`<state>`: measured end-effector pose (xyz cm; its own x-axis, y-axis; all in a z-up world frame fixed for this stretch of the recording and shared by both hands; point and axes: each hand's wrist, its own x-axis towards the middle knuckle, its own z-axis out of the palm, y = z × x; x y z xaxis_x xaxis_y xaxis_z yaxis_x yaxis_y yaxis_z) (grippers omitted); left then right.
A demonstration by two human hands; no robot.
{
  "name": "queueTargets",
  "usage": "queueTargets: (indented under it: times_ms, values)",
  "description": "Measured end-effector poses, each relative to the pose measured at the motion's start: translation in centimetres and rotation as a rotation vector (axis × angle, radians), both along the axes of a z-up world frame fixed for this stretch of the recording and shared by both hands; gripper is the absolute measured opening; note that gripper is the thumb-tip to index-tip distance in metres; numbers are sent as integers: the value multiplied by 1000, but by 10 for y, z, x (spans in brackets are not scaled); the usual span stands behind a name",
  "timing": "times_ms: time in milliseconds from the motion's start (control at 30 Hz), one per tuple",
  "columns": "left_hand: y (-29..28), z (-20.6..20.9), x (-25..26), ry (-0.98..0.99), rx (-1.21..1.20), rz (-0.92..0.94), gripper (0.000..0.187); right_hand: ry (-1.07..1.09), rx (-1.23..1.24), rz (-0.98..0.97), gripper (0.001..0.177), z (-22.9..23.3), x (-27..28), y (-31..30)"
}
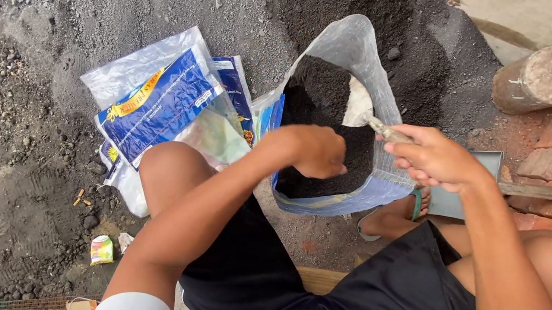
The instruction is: Scooping dark granular material from a pile into a plastic bag using a hand trowel.
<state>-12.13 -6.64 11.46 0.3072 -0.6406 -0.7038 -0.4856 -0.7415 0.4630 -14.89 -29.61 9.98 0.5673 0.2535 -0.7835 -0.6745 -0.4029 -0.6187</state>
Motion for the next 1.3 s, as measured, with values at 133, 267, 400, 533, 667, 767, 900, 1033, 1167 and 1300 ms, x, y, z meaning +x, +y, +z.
queueTargets:
  times_ms: [133,267,400,533,667,767,900,1033,1167,1300]
  values:
    - [-51,-83,-17,-72,-108,-54,45,-66,-62,16,43,35,-5,-22]
    - [-82,-120,-17,-150,-379,57,68,-111,20,-135,28,45,-7,-50]
    - [-88,-108,-12,-173,-335,11,73,-136,176,-271,38,52,-9,-68]
    - [-51,-73,9,-282,-435,-23,36,-239,315,-253,45,32,-3,-83]
    - [18,-19,48,-618,-680,239,19,-241,337,-445,34,-4,3,-72]
    - [63,-8,72,-695,-492,518,54,-203,284,-599,28,-38,8,-57]
    - [91,-10,78,-199,123,476,78,-118,272,-689,41,-117,24,-61]
    - [96,-85,104,-226,101,497,35,-128,209,-778,21,-156,50,-43]
    - [90,-82,98,-442,-113,536,35,-304,198,-688,22,-92,61,-16]
    - [49,-53,77,-750,-654,438,24,-384,205,-659,26,-83,63,-31]
